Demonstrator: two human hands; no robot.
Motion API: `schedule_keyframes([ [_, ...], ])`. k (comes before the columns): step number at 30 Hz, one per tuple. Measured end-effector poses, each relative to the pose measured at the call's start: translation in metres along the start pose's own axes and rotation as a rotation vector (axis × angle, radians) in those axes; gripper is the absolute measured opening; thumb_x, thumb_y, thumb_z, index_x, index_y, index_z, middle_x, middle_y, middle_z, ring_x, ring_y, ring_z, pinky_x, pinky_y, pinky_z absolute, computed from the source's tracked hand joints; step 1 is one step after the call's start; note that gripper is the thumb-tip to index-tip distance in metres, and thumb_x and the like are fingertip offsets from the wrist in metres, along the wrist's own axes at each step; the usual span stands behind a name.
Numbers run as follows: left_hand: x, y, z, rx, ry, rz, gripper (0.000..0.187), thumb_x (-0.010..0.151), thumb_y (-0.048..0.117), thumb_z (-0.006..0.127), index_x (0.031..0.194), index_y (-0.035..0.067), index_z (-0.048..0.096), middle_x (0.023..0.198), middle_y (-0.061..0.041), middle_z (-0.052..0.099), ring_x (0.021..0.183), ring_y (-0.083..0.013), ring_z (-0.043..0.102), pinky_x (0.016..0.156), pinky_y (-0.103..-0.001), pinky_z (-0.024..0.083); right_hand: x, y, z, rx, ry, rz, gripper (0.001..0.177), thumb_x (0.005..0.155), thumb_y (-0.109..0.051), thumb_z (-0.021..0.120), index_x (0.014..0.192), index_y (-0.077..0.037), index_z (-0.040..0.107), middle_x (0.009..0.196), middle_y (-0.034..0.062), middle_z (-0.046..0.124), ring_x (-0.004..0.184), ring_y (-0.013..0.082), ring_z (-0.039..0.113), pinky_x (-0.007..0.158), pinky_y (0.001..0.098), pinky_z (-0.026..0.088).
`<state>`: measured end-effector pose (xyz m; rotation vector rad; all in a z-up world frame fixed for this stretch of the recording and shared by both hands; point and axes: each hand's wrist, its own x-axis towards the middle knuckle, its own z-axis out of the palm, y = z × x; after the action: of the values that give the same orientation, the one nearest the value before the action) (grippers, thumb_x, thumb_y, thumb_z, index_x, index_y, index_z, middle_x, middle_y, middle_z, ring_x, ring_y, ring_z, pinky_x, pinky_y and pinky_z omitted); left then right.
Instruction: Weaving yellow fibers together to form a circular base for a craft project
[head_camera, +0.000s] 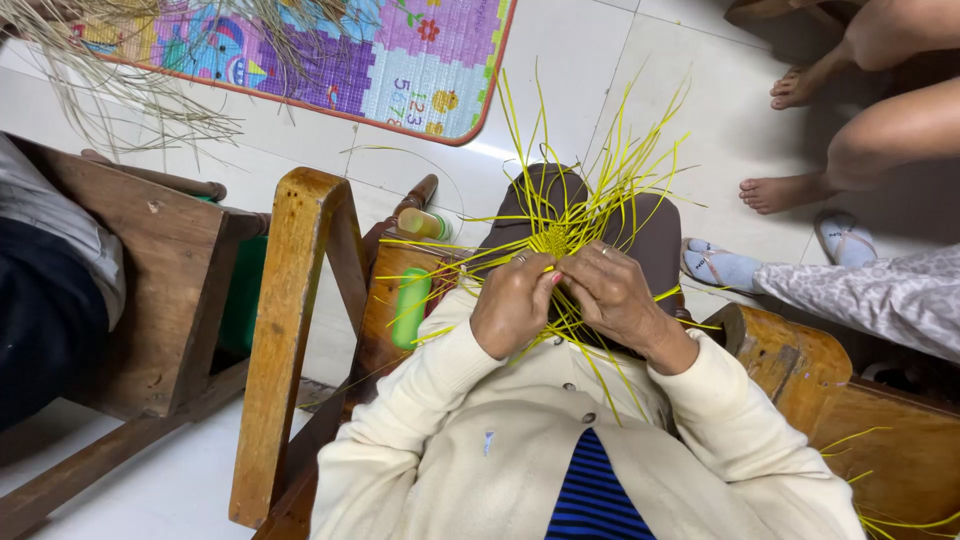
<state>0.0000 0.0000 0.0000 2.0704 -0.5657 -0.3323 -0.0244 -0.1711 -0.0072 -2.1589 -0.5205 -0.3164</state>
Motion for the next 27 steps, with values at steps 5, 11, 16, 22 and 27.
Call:
schedule_keyframes([
  [5, -0.004, -0.003, 0.001, 0.21, -0.116, -0.014, 0.018, 0.091, 0.01, 0.049, 0.101, 0.001, 0.061, 0.082, -0.022, 0.063, 0.069, -0.0472, 0.065, 0.059, -0.056, 0.052, -0.004, 0.005, 0.004, -0.09, -0.033, -0.033, 0.008, 0.089, -0.007, 0.058, 0.09, -0.006, 0.065, 0.066, 0.0105, 0.053, 0.062, 0.0305, 0.059, 0.058, 0.0406, 0.05],
  [11, -0.007, -0.011, 0.008, 0.115, -0.086, 0.003, 0.016, 0.081, 0.015, 0.05, 0.083, 0.005, 0.063, 0.067, -0.018, 0.06, 0.063, -0.0467, 0.063, 0.053, -0.052, 0.051, -0.005, 0.01, 0.002, -0.056, -0.098, -0.046, 0.009, 0.087, -0.004, 0.054, 0.087, -0.005, 0.063, 0.067, 0.0104, 0.053, 0.063, 0.0312, 0.059, 0.058, 0.0407, 0.05],
  [16, -0.013, -0.021, 0.007, -0.243, -0.002, -0.023, 0.013, 0.073, 0.011, 0.054, 0.069, 0.013, 0.066, 0.06, -0.012, 0.06, 0.063, -0.0367, 0.064, 0.055, -0.038, 0.052, 0.01, 0.004, -0.02, 0.049, -0.129, -0.082, 0.014, 0.086, -0.006, 0.051, 0.082, -0.007, 0.065, 0.062, 0.0081, 0.053, 0.059, 0.027, 0.058, 0.056, 0.0376, 0.049],
  [22, -0.02, -0.014, -0.03, -0.722, -0.022, -0.004, 0.019, 0.073, -0.003, 0.052, 0.073, 0.004, 0.07, 0.056, -0.006, 0.056, 0.057, -0.0095, 0.046, 0.05, -0.026, 0.043, 0.023, 0.028, -0.058, -0.141, -0.129, -0.004, 0.023, 0.082, -0.004, 0.048, 0.085, -0.003, 0.071, 0.057, 0.012, 0.06, 0.055, 0.0261, 0.06, 0.054, 0.0336, 0.051],
  [27, -0.027, 0.005, -0.07, -0.827, 0.074, -0.058, 0.014, 0.073, 0.003, 0.055, 0.068, -0.001, 0.067, 0.051, -0.005, 0.048, 0.047, -0.0087, 0.041, 0.043, -0.022, 0.038, 0.005, 0.094, -0.085, -0.494, -0.087, 0.078, 0.018, 0.084, -0.008, 0.055, 0.087, -0.012, 0.072, 0.068, 0.0124, 0.064, 0.067, 0.032, 0.064, 0.06, 0.0402, 0.052],
])
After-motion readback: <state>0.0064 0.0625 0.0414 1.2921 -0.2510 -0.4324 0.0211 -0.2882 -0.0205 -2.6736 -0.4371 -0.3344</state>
